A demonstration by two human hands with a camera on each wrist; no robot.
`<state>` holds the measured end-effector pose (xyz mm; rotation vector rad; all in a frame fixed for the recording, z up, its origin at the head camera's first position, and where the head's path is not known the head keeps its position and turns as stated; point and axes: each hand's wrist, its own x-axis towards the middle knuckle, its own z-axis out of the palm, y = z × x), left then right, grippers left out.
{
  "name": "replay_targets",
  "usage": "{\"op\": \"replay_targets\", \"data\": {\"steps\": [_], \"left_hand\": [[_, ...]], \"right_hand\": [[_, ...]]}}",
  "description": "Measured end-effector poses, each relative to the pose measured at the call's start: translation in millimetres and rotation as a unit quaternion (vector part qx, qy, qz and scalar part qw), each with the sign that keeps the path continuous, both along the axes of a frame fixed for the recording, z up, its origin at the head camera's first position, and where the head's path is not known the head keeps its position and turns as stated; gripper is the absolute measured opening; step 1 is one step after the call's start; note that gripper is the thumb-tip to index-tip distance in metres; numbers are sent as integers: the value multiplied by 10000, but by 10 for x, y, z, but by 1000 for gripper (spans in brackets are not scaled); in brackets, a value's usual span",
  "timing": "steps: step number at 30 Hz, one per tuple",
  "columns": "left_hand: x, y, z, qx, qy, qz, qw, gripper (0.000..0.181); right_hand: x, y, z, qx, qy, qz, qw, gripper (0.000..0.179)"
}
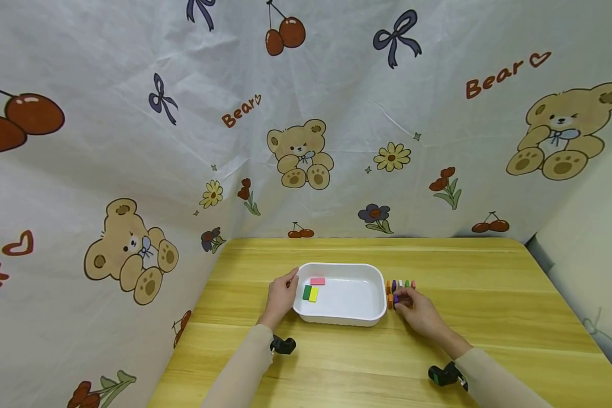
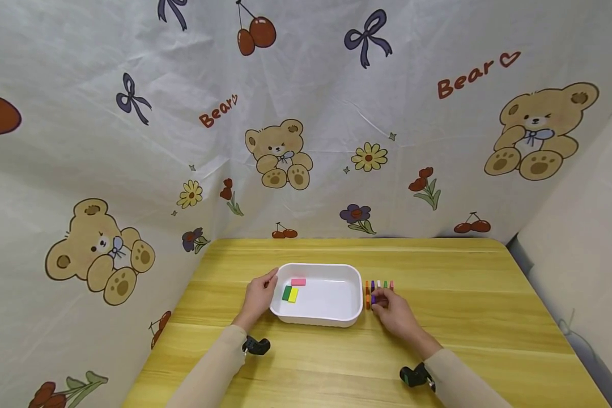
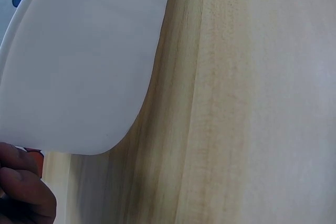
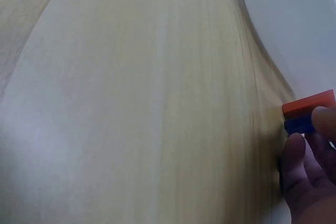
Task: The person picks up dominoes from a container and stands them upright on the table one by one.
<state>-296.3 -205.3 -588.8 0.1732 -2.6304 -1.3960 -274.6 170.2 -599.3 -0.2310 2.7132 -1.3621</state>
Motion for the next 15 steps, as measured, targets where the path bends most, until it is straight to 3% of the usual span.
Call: {"op": "replay_targets", "data": {"steps": [15], "left_hand": [[0,15,9,-36,16,38,10000,36]], "right_hand": [[-9,-15,-8,0,-74,-117,9999,28]]}}
